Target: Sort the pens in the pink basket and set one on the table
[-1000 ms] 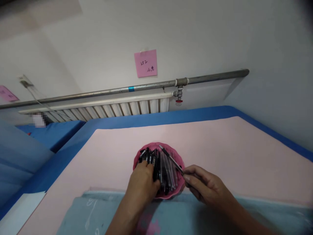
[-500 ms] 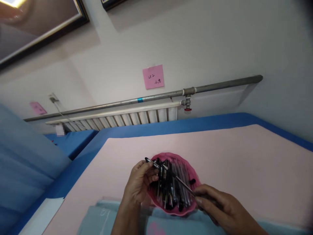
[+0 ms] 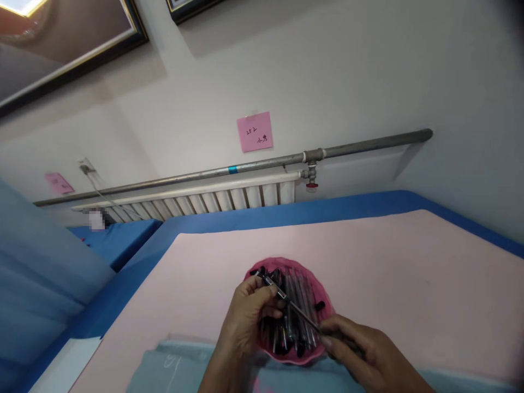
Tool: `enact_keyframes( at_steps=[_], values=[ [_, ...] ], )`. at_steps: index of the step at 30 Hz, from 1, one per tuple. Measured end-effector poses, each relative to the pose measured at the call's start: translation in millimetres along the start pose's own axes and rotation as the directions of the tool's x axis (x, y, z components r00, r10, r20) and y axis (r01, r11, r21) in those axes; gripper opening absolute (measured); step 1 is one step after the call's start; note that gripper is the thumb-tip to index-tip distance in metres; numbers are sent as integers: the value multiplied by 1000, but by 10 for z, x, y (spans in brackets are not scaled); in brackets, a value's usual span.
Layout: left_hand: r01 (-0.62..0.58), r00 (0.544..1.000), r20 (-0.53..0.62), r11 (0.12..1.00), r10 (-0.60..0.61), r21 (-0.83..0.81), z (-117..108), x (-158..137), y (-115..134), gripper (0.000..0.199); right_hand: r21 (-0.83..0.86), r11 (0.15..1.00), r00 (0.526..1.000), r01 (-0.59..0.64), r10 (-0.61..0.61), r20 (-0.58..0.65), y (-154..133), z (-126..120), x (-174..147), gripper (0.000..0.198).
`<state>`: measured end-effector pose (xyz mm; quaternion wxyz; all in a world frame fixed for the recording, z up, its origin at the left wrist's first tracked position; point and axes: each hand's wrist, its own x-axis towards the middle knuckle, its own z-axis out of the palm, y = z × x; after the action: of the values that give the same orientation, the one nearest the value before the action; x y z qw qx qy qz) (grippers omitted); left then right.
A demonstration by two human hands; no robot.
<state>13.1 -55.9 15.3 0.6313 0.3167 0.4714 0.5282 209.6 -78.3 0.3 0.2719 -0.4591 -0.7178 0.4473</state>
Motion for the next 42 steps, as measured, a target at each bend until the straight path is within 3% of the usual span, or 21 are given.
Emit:
enact_keyframes(
  at_steps=[8,11,13,17,19,24,27,29,34,36,42],
  values=[
    [-32,999,47,996,29,82,26,11,-62,21,0,1000,1000,-5,5,-24,9,4,11,26],
    [-69,998,27,978,65,199,22,13,-61,28,-21,1000,983,1,-5,-184,31,-91,41,25],
    [-57,998,2,968,58,243,18,6,-52,31,-80,997,941,5,-32,-336,92,-228,93,27],
    [-70,996,-32,969,80,237,-20,-8,4,26,-250,945,830,-213,40,-556,301,-614,250,31],
    [-97,992,-60,970,113,223,-57,-2,37,23,-326,879,809,-349,107,-578,411,-785,342,32],
    [-149,975,-105,927,196,345,-125,33,43,20,-438,782,821,-444,160,-548,608,-948,510,23],
    [-194,966,-50,834,255,517,-91,26,-12,16,-513,738,846,-439,149,-512,645,-909,518,23],
    [-219,962,17,727,274,651,-40,4,-55,14,-546,720,853,-429,123,-507,630,-866,493,27],
    [-232,942,153,250,299,940,77,-80,-128,8,-574,746,881,-337,35,-472,512,-717,394,28],
    [-194,949,155,120,275,974,102,-105,-139,9,-568,786,899,-245,-35,-436,468,-652,355,25],
    [-147,961,136,27,240,989,108,-111,-147,10,-521,851,901,-67,-173,-398,323,-520,268,21]
  ],
)
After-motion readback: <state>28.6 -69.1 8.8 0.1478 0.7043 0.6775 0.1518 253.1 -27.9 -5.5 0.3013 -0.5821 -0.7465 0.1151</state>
